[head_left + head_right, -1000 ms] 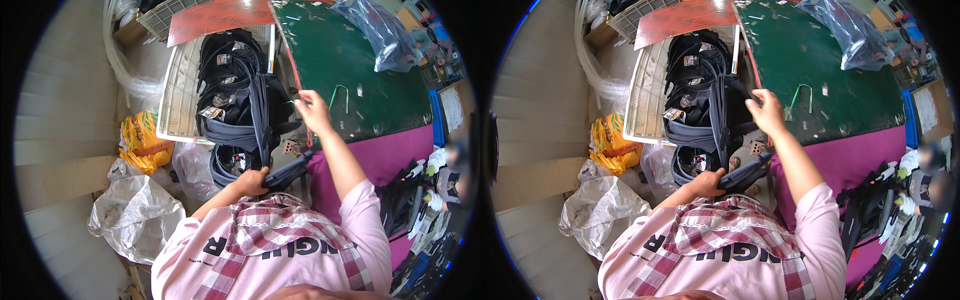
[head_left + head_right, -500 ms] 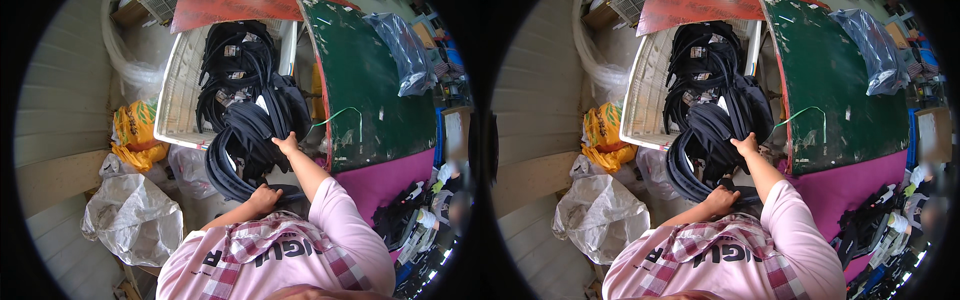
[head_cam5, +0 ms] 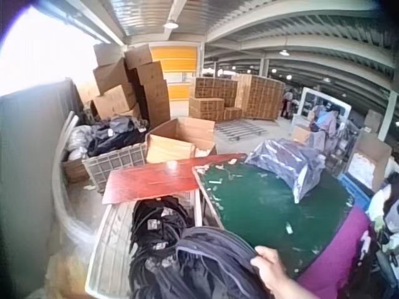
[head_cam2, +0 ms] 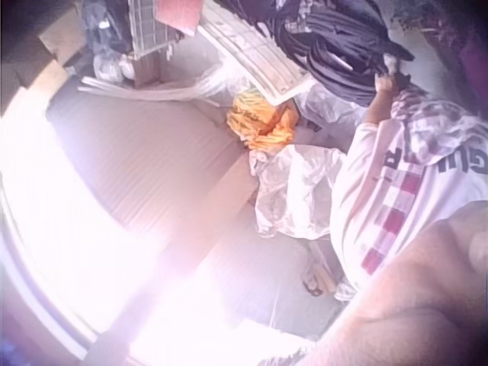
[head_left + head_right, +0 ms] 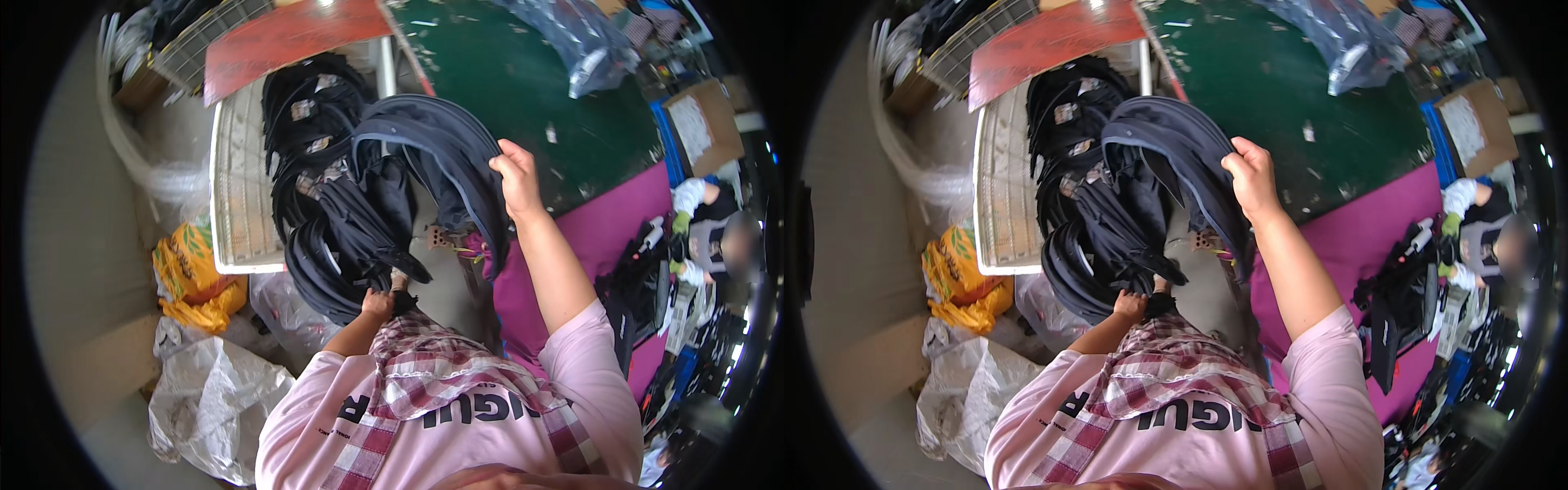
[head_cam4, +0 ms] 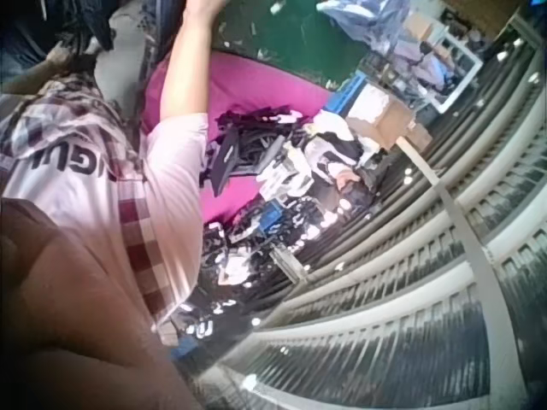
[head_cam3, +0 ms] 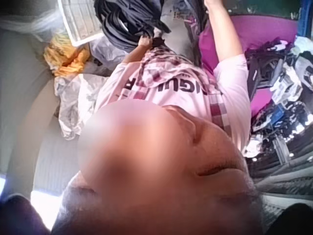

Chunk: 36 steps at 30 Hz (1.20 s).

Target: The person unpacks a folded stroller from a plastic bag and assembles it on a pink-covered table. They attach a black fabric seat cover, secure straps, and place a black carrying bag onto the stroller frame. The person repeats this process for a second stroller, handling plastic bags, fabric covers, and stroller frames.

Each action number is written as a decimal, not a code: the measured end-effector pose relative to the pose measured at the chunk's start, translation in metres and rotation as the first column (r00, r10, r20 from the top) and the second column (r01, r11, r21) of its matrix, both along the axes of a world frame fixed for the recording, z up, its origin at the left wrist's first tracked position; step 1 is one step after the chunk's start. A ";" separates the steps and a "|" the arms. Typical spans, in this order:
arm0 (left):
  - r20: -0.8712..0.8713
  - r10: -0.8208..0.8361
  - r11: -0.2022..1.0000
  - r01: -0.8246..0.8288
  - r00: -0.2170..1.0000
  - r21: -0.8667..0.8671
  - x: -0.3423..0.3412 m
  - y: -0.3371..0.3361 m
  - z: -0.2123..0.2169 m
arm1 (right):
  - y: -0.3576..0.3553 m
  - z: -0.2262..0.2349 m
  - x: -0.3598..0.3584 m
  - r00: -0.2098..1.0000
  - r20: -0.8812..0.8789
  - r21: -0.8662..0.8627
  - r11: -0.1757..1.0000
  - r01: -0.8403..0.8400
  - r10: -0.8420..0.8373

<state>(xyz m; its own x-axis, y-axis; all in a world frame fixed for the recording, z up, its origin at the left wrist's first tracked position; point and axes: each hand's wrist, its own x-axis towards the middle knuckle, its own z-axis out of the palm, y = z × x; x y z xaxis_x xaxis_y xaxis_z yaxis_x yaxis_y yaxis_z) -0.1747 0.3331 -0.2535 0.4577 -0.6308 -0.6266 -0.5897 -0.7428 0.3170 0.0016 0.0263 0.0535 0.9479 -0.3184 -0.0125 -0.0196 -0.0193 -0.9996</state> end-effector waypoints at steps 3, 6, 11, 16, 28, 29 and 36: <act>0.029 -0.009 0.997 0.007 1.000 0.074 0.007 0.008 0.003 | -0.032 0.047 -0.064 0.998 0.059 -0.223 0.975 0.012 0.001; 0.069 0.035 0.983 -0.047 0.997 0.180 0.025 0.007 0.031 | -0.058 0.053 -0.127 0.962 0.147 0.143 0.967 0.210 -0.231; 0.117 0.616 0.786 -0.595 0.779 -0.169 0.057 -0.005 0.042 | -0.053 0.053 -0.168 0.944 0.138 0.480 0.854 0.200 -0.299; -0.683 0.717 -0.028 -0.972 0.142 -0.232 0.114 -0.101 0.066 | -0.023 -0.035 -0.228 0.989 -0.144 -0.031 0.999 -0.020 0.015; -0.036 0.820 0.567 -0.820 0.571 -0.074 0.125 -0.143 -0.005 | -0.133 0.039 -0.248 0.950 -0.040 0.594 0.757 0.272 -0.310; 0.058 0.850 0.526 -0.842 0.523 -0.123 0.126 -0.134 -0.006 | -0.138 0.052 -0.244 0.892 -0.064 0.526 0.745 0.411 -0.447; 0.177 0.961 0.259 -0.918 0.213 -0.301 0.186 -0.060 -0.009 | -0.184 0.115 -0.257 0.889 0.353 0.643 0.766 -0.004 -0.292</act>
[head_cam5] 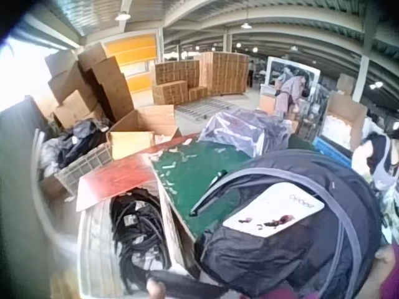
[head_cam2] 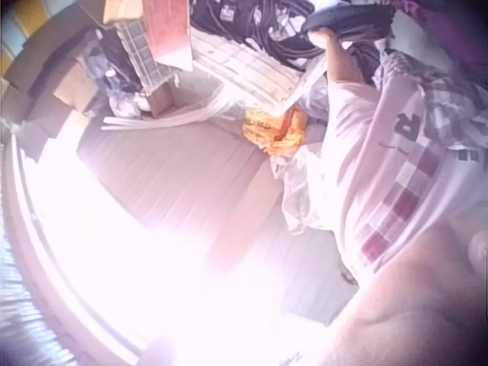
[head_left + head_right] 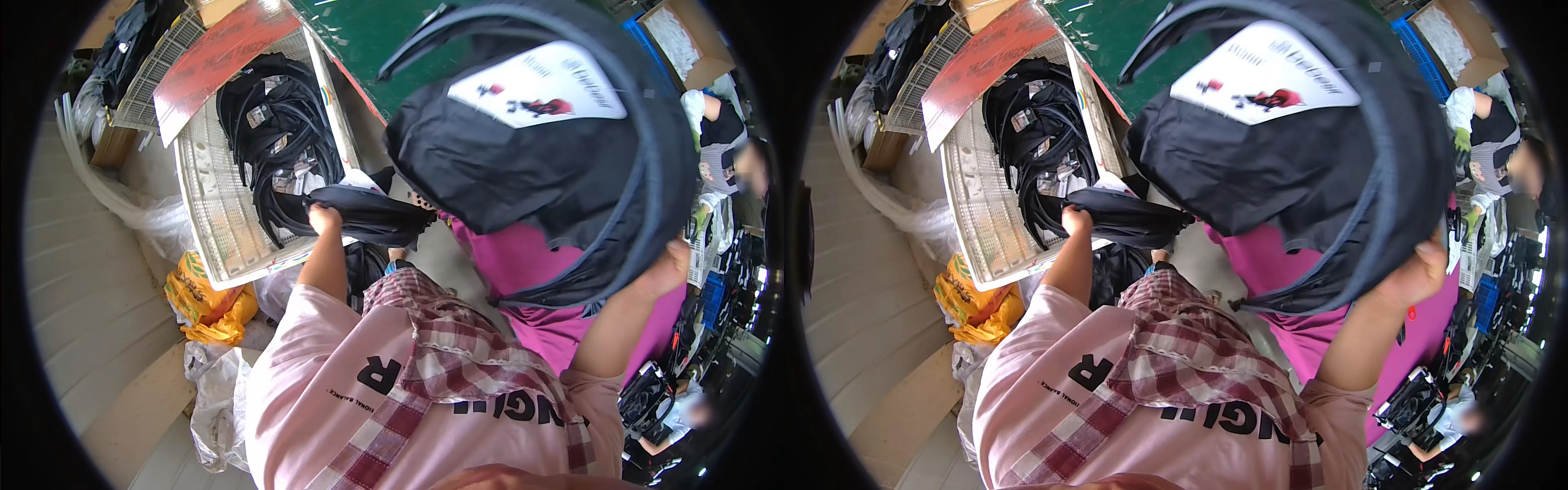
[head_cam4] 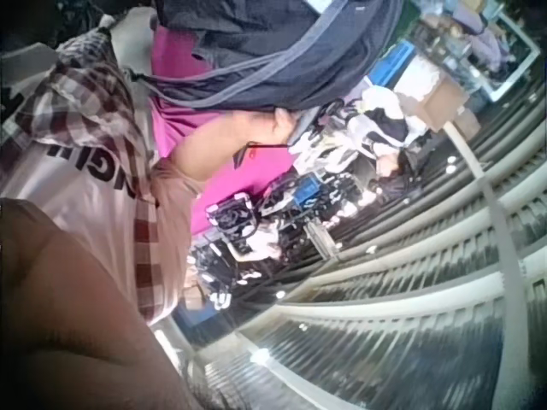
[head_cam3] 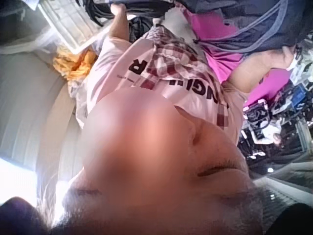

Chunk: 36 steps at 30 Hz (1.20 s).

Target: The person unpacks a folded stroller from a plastic bag and assembles it on a pink-covered table. They attach a black fabric seat cover, secure straps, and place a black carrying bag onto the stroller frame. The person repeats this process for a second stroller, handling plastic bags, fabric covers, and stroller frames.

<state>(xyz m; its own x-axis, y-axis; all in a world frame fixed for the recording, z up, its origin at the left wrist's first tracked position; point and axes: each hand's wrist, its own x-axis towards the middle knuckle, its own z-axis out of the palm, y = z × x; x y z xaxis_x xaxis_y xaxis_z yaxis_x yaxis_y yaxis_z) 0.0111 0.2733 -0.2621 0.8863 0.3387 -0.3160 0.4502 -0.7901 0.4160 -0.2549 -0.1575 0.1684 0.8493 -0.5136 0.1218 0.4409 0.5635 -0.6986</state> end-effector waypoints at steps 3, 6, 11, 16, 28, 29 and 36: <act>0.247 0.124 0.992 -0.114 0.961 -0.052 0.062 0.031 0.021 | 0.004 0.036 -0.004 0.991 0.130 -0.090 0.996 -0.001 0.013; 0.551 -0.037 0.948 -0.146 0.834 0.284 0.116 0.041 0.067 | 0.013 0.062 -0.006 0.979 0.205 -0.265 0.963 0.041 0.015; 0.180 -0.013 0.475 0.164 0.984 -0.864 0.129 -0.056 0.163 | 0.046 0.095 -0.032 0.918 0.137 -0.654 0.662 0.366 -0.372; 0.191 -0.567 -0.764 -0.425 0.801 -0.485 0.013 -0.189 0.313 | 0.057 0.131 -0.091 0.906 0.003 -1.000 0.016 0.011 -0.423; 0.254 -0.739 -0.198 0.160 0.624 -0.967 -0.226 -0.328 0.406 | 0.026 -0.095 -0.369 0.406 -0.237 0.054 0.406 0.912 -0.882; 0.265 -0.760 -0.183 0.197 0.593 -0.963 -0.238 -0.339 0.414 | 0.026 -0.098 -0.383 0.556 -0.257 0.359 0.456 0.814 -0.791; 0.337 -0.735 -0.183 0.307 0.589 -0.934 -0.318 -0.406 0.430 | 0.027 -0.061 -0.408 0.217 -0.378 -0.160 0.294 0.942 -0.900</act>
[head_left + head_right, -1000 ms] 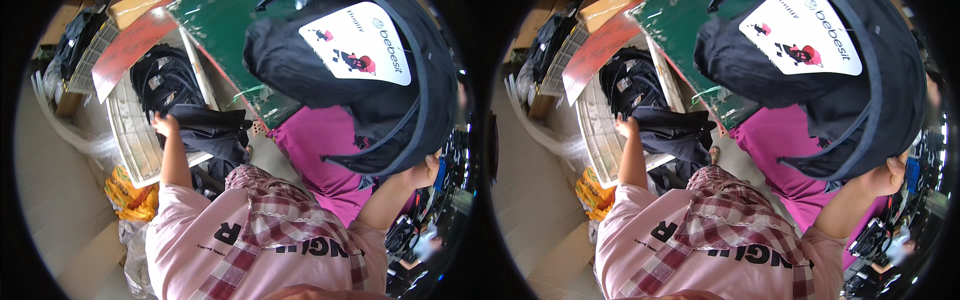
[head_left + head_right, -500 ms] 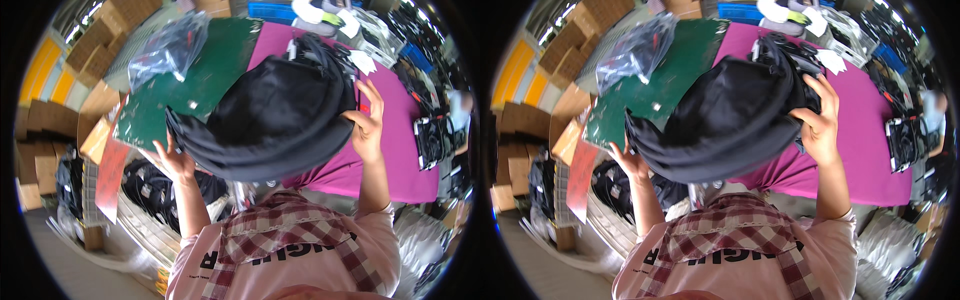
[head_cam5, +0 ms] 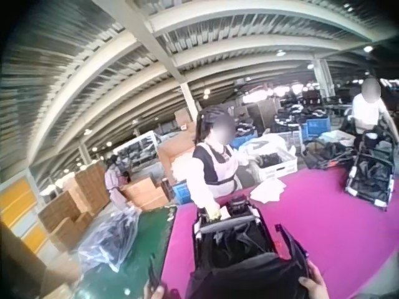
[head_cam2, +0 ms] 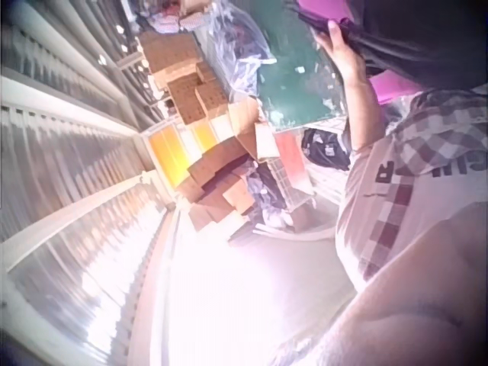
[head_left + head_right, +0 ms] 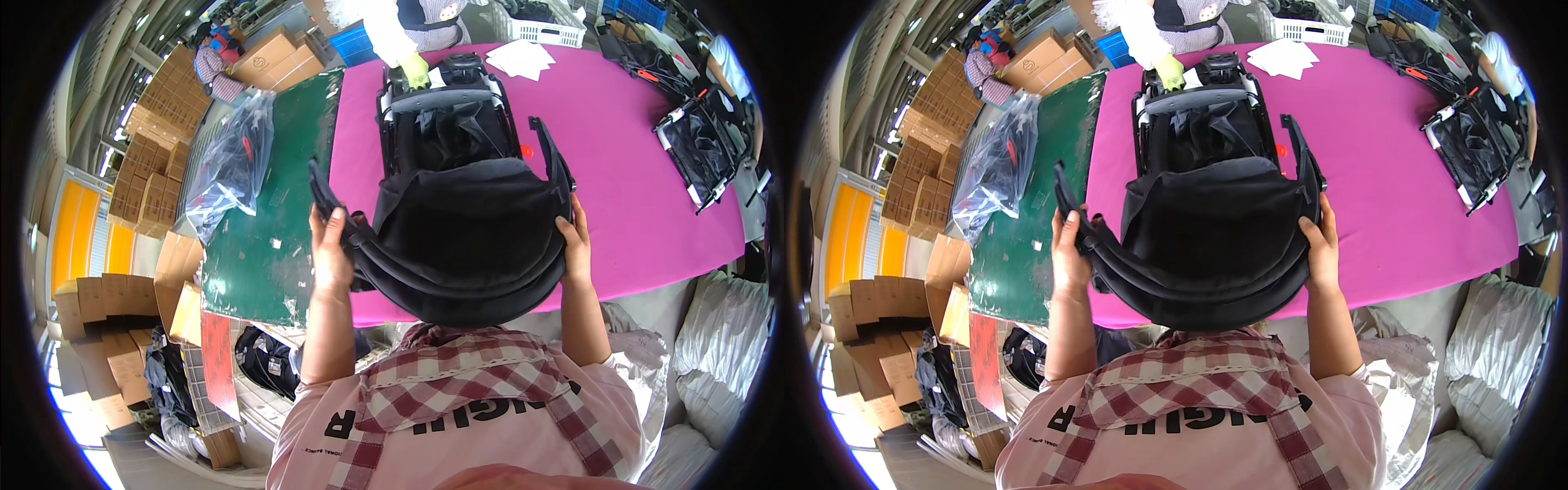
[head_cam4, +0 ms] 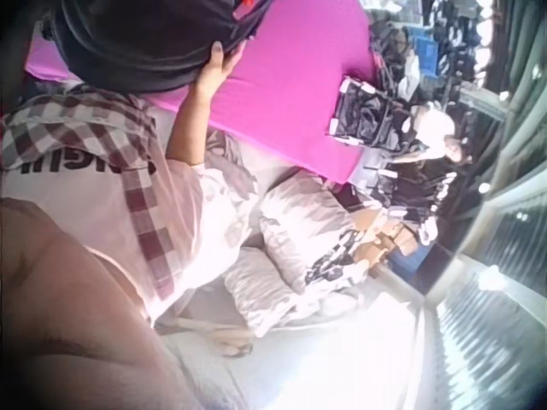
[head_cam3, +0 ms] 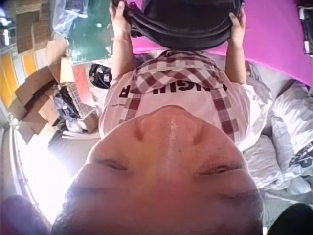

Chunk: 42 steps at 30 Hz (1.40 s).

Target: The person unpacks a folded stroller from a plastic bag and assembles it on a pink-covered table. They attach a black fabric seat cover, secure straps, and place a black carrying bag onto the stroller frame. The person repeats this process for a second stroller, handling plastic bags, fabric covers, and stroller frames.

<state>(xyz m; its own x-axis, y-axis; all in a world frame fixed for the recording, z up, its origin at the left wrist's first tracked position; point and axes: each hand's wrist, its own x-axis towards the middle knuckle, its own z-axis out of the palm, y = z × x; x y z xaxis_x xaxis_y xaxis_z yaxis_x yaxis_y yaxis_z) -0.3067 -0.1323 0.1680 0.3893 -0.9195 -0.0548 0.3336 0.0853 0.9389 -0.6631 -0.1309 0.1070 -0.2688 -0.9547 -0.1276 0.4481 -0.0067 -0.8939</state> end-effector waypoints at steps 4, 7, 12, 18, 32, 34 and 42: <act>0.391 -0.014 0.992 0.062 0.920 -0.112 -0.033 -0.009 -0.025 | -0.009 0.002 -0.004 0.999 -0.049 -0.017 1.000 -0.025 0.024; 0.428 -0.017 0.983 0.092 0.904 -0.157 -0.037 -0.031 -0.025 | -0.025 0.019 -0.008 0.992 -0.126 -0.025 1.000 0.016 -0.019; 0.564 -0.045 0.995 0.088 0.824 -0.049 -0.018 -0.122 -0.059 | -0.072 0.058 0.015 0.952 -0.305 -0.052 0.998 -0.032 0.014; 0.308 -0.313 0.942 0.252 0.898 0.224 -0.020 -0.200 -0.117 | -0.142 0.012 0.038 0.967 -0.189 0.254 0.960 -0.117 0.168; 0.949 -0.099 0.990 0.130 0.298 0.062 -0.034 -0.333 -0.227 | -0.281 -0.121 0.018 0.418 -0.899 -0.213 0.965 -0.155 -0.131; 0.966 -0.099 0.991 0.115 0.240 0.073 -0.038 -0.331 -0.227 | -0.279 -0.156 0.000 0.209 -0.968 -0.183 0.960 -0.212 -0.138; 0.985 -0.165 0.872 0.460 -0.046 0.167 -0.056 -0.238 -0.117 | -0.265 -0.150 0.001 0.289 -0.957 -0.098 0.973 -0.210 -0.034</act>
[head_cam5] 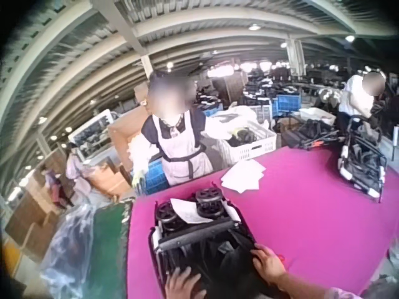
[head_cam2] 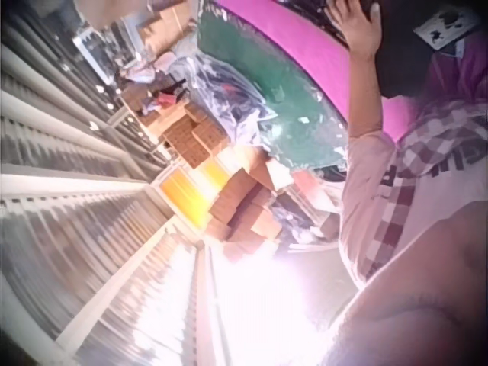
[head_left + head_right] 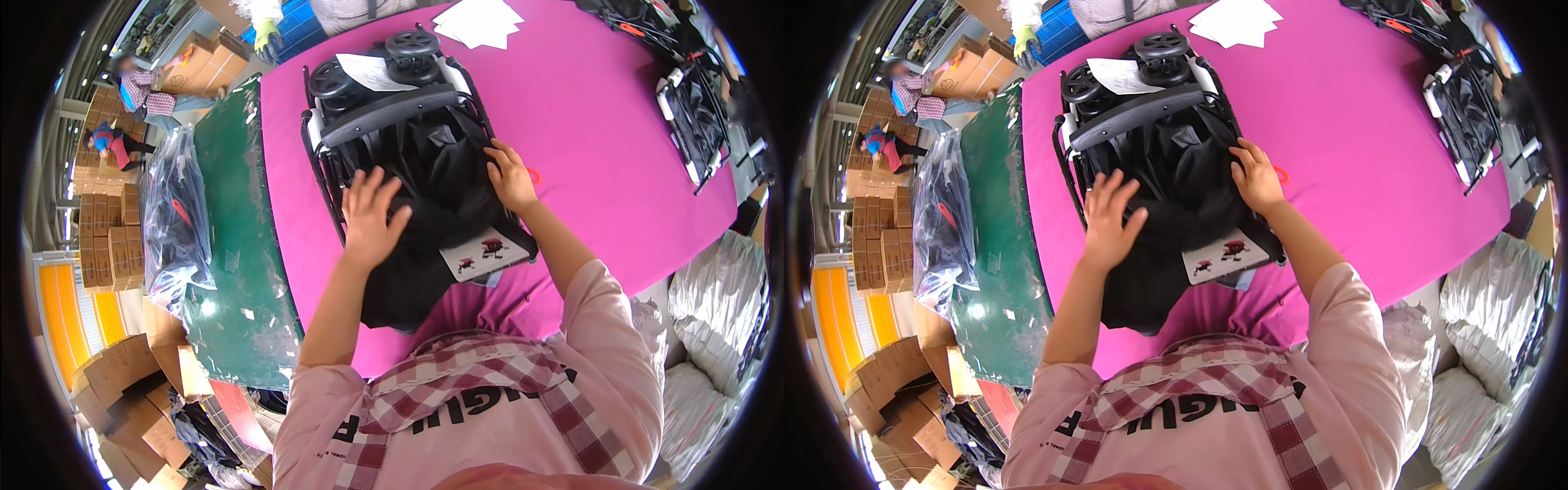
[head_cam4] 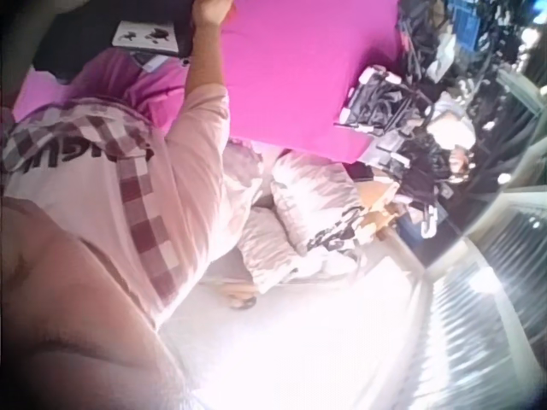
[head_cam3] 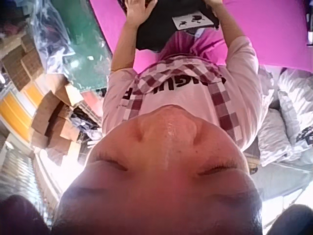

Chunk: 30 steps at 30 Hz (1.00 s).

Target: The person unpacks a folded stroller from a plastic bag and assembles it on a pink-covered table. They attach a black fabric seat cover, secure straps, and place a black carrying bag onto the stroller frame. The person repeats this process for a second stroller, handling plastic bags, fabric covers, and stroller frames.

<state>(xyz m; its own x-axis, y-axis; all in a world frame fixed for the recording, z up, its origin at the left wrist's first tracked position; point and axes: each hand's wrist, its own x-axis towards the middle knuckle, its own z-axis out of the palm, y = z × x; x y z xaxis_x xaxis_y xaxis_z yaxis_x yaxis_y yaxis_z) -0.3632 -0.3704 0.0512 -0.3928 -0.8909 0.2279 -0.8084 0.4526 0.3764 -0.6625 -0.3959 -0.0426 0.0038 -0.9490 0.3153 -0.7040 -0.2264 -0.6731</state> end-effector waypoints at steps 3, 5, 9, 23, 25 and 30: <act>0.163 -0.130 0.969 0.090 0.978 0.230 0.005 0.044 -0.017 | 0.033 0.020 -0.004 0.998 0.063 -0.019 1.000 0.012 -0.011; 0.172 -0.109 0.975 0.072 0.979 0.209 0.010 0.048 -0.027 | 0.067 0.030 -0.015 0.991 0.112 0.022 0.997 0.078 -0.080; -0.014 -0.129 0.990 0.130 0.992 0.046 -0.015 0.046 -0.009 | 0.172 0.025 -0.056 0.916 0.142 0.134 0.924 0.357 -0.375; -0.476 -0.699 0.482 0.843 0.534 0.238 -0.194 0.205 0.006 | 0.631 0.040 -0.103 0.062 -0.191 0.362 -0.012 0.932 -0.980; -0.452 -0.712 0.426 0.842 0.538 0.331 -0.201 0.222 -0.001 | 0.679 0.000 -0.100 -0.025 -0.306 0.495 -0.182 0.850 -0.952; -0.278 -0.704 0.441 0.709 0.654 0.550 -0.198 0.248 -0.038 | 0.745 -0.085 -0.147 -0.181 -0.360 0.517 -0.357 0.778 -0.915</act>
<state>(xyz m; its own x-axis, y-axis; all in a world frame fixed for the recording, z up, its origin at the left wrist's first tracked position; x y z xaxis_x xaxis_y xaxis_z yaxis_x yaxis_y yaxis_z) -0.5616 -0.1226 0.0130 -0.9487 -0.2434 -0.2017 -0.3072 0.5589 0.7702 -0.8091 0.3494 -0.1274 -0.9287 0.2767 -0.2470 0.3563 0.8507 -0.3865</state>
